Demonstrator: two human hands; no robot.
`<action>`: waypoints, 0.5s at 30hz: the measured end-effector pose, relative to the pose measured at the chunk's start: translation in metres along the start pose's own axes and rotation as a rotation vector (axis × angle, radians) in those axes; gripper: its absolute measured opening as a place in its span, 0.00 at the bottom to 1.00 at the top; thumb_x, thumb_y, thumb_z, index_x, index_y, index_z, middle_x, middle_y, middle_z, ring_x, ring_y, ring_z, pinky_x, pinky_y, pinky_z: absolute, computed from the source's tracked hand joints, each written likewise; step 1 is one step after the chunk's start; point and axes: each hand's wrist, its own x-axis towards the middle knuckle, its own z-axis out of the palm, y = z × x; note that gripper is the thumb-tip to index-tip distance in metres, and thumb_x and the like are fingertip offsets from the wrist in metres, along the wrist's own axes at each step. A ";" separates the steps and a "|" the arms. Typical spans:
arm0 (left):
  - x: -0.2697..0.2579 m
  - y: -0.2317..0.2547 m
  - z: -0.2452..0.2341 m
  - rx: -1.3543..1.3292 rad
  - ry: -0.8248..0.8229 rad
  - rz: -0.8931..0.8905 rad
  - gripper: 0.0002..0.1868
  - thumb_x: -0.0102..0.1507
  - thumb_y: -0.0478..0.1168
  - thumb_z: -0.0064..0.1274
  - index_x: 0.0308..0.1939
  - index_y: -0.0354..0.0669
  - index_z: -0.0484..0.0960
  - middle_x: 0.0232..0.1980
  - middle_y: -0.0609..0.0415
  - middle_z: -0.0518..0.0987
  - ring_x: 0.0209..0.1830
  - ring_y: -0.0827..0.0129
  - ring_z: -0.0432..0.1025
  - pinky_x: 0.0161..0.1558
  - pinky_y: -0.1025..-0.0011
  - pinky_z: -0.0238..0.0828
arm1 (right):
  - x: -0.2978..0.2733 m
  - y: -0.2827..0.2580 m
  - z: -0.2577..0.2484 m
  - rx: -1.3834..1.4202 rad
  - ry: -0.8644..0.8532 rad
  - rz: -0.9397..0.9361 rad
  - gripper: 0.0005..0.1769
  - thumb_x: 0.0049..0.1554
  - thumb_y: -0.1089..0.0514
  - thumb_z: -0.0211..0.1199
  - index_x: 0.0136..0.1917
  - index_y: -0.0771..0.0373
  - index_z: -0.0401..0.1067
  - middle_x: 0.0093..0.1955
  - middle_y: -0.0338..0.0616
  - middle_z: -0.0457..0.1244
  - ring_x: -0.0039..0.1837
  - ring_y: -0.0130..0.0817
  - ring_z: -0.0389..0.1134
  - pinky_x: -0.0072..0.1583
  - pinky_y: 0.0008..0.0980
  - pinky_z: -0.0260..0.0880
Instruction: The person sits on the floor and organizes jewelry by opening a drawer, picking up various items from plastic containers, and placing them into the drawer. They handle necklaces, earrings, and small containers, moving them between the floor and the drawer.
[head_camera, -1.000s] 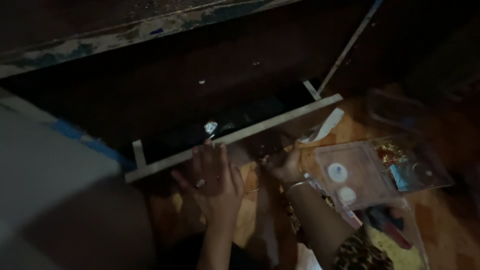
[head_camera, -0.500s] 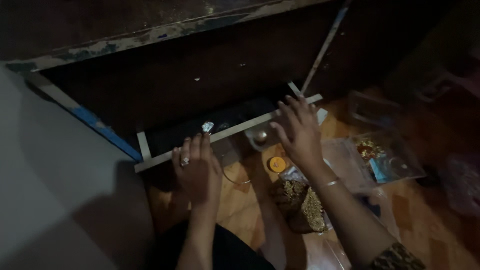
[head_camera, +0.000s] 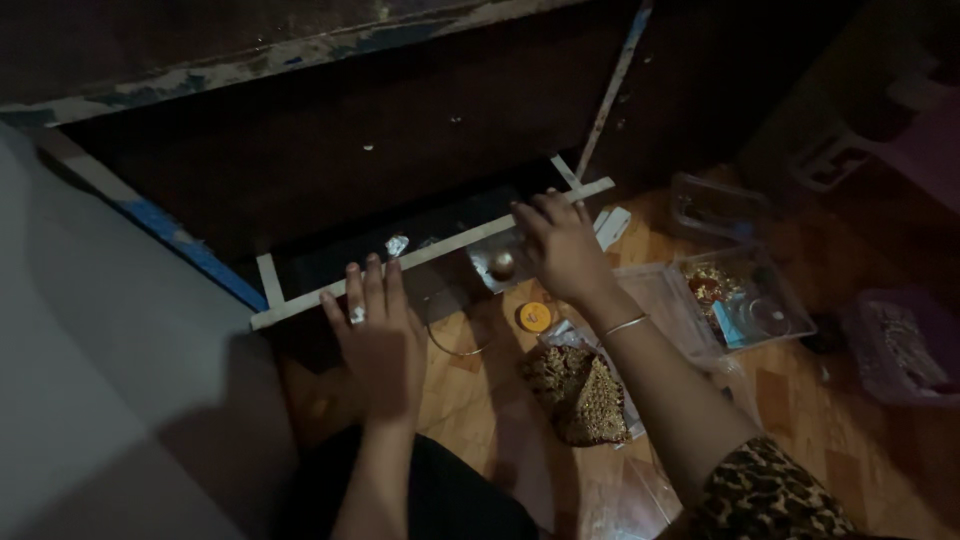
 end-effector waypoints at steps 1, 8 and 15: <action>-0.006 0.002 0.002 -0.009 -0.004 0.004 0.25 0.61 0.37 0.54 0.63 0.37 0.81 0.68 0.42 0.76 0.72 0.49 0.65 0.72 0.43 0.49 | -0.003 -0.001 0.003 -0.018 -0.008 0.001 0.35 0.61 0.48 0.59 0.79 0.51 0.56 0.81 0.48 0.49 0.84 0.47 0.41 0.80 0.55 0.37; -0.039 0.012 0.030 -0.402 -0.015 0.290 0.12 0.64 0.34 0.55 0.51 0.39 0.84 0.62 0.47 0.78 0.70 0.53 0.68 0.72 0.49 0.61 | -0.045 0.001 0.045 -0.075 0.090 -0.068 0.48 0.60 0.43 0.60 0.82 0.62 0.41 0.85 0.60 0.35 0.84 0.53 0.32 0.78 0.54 0.33; -0.043 0.015 0.048 -0.414 -0.061 0.261 0.12 0.61 0.33 0.56 0.49 0.37 0.85 0.58 0.50 0.80 0.66 0.55 0.70 0.65 0.54 0.68 | -0.093 -0.021 0.103 0.029 -0.497 -0.210 0.54 0.47 0.49 0.70 0.78 0.72 0.52 0.78 0.64 0.49 0.76 0.62 0.52 0.73 0.54 0.44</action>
